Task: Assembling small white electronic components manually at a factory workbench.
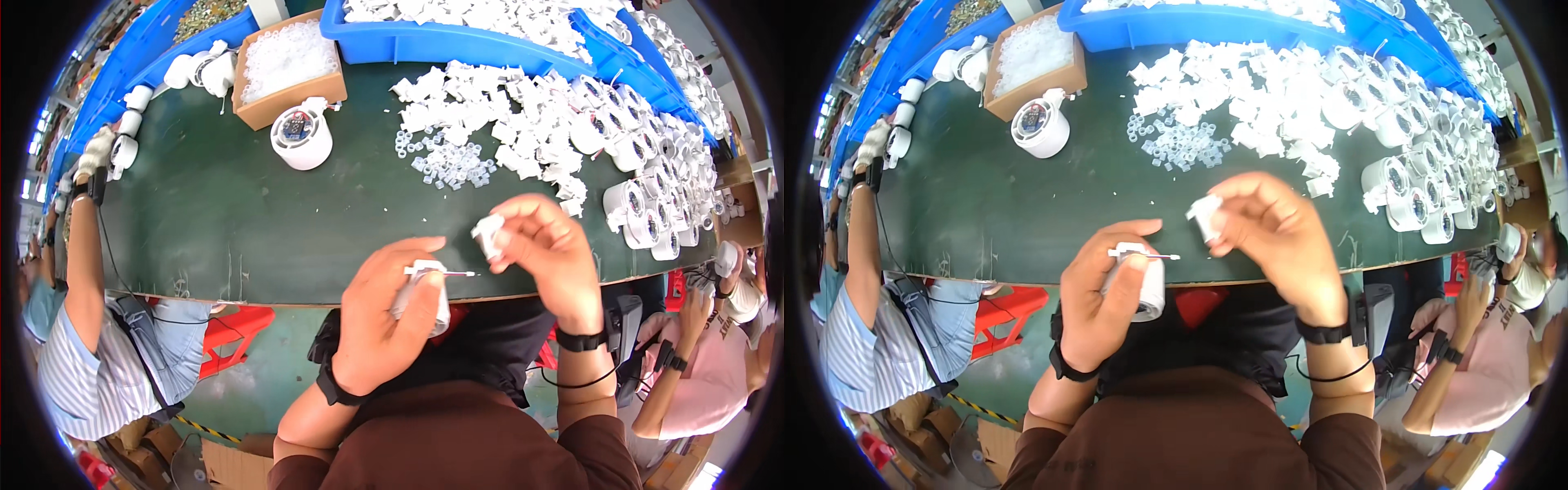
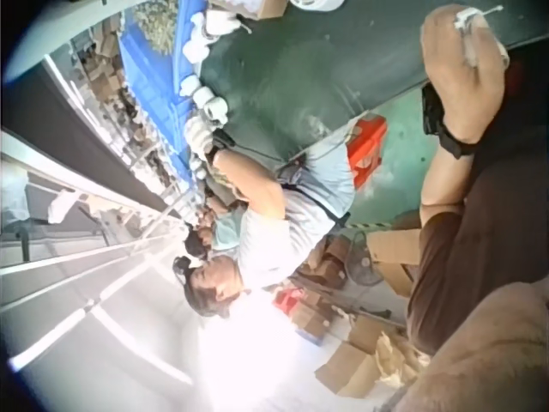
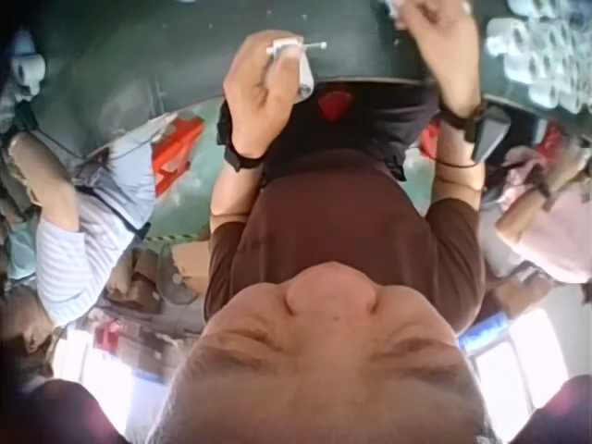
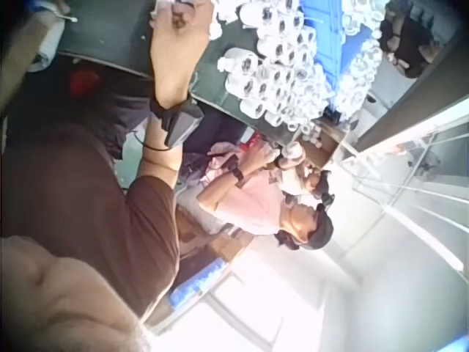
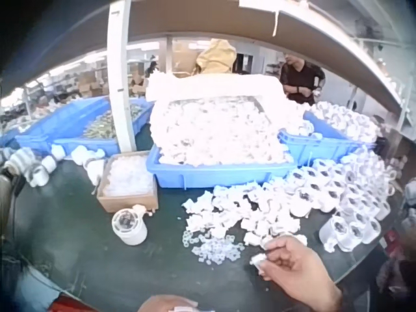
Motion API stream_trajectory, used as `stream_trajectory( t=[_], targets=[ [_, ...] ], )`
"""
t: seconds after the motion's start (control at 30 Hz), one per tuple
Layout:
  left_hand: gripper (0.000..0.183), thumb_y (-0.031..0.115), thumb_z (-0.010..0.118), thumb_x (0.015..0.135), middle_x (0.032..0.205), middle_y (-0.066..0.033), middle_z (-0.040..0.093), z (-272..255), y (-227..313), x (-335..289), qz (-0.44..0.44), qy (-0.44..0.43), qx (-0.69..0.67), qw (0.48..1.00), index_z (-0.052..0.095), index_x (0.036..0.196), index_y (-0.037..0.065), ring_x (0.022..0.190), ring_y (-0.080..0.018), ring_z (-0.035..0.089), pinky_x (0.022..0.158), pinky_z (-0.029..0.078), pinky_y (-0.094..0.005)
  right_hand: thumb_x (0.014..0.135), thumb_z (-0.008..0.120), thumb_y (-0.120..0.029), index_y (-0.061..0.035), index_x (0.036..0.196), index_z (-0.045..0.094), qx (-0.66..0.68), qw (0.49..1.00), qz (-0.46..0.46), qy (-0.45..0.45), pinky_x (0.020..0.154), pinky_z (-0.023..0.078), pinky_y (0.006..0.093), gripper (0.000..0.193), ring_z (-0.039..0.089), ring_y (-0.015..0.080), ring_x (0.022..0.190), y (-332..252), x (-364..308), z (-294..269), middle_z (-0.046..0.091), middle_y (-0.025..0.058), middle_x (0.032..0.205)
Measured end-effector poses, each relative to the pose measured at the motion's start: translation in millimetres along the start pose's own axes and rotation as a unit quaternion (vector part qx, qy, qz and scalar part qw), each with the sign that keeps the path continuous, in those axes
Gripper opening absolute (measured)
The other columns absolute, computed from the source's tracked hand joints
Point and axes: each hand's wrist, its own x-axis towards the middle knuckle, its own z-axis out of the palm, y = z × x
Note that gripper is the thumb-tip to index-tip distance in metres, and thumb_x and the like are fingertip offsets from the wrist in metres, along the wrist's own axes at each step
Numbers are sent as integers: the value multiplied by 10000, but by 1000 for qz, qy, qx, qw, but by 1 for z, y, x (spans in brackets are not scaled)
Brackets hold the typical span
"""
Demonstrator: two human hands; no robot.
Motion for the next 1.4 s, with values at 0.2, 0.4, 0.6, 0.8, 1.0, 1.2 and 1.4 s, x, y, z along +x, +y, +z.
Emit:
stream_trajectory(
  t=[0.2, 0.4, 0.6, 0.8, 1.0, 1.2, 1.4],
  targets=[
    [143, 103, 646, 945, 1081, -132, 714, 7, 1, 1, 48, 0, 6, 999, 664, 1061, 22, 878, -331, 644, 819, 500, -394, 940, 660, 102, 19, 1301, 621, -106, 986, -128, -5, 881, 555, 278, 372, 679, 124, 993, 25, -14, 39, 700, 82, 1108],
    [140, 77, 635, 939, 1068, -132, 715, 3, 2, 1, 42, 3, -3, 999, 671, 1064, 26, 855, -314, 641, 795, 493, -384, 917, 663, 101, -17, 1370, 572, -193, 964, -184, -19, 933, 542, 305, 477, 667, 135, 1051, 28, -9, 39, 689, 87, 1146],
    [170, 77, 624, 941, 1082, -125, 709, -3, 1, -1, 39, 87, 79, 992, 665, 1097, 22, 900, -315, 630, 843, 474, -386, 944, 642, 68, 2, 1295, 580, 9, 995, -93, -41, 945, 531, 302, 362, 670, 143, 1080, 8, -30, 46, 708, 111, 1146],
    [254, 58, 592, 940, 1114, -137, 683, 1, 2, 0, 83, 79, 175, 978, 653, 1183, 18, 930, -325, 582, 843, 473, -406, 947, 666, 65, 1, 1325, 594, -24, 996, -86, -24, 904, 557, 263, 390, 657, 123, 1109, 10, -28, 68, 708, 107, 1190],
    [294, 113, 509, 960, 1139, -161, 664, 2, -2, -2, 108, 67, 196, 972, 634, 1199, -2, 928, -344, 572, 839, 471, -422, 892, 659, 163, 25, 1296, 605, -56, 989, -135, -7, 1032, 503, 319, 431, 641, 187, 1185, 19, -29, 72, 656, 96, 1199],
    [330, 226, 484, 984, 1119, -151, 661, 7, -7, -4, 132, 78, 203, 967, 631, 1171, -2, 906, -331, 553, 816, 458, -414, 884, 700, 134, 24, 1276, 617, -134, 958, -249, 56, 975, 487, 309, 416, 637, 173, 1092, 43, -32, 79, 650, 92, 1151],
    [326, 246, 498, 986, 1109, -138, 664, 8, -9, -3, 144, 79, 209, 964, 633, 1161, 5, 883, -317, 546, 817, 449, -414, 881, 698, 138, 18, 1271, 614, -88, 966, -229, 84, 971, 472, 307, 416, 612, 164, 1097, 45, -34, 87, 640, 80, 1132]
  ],
)
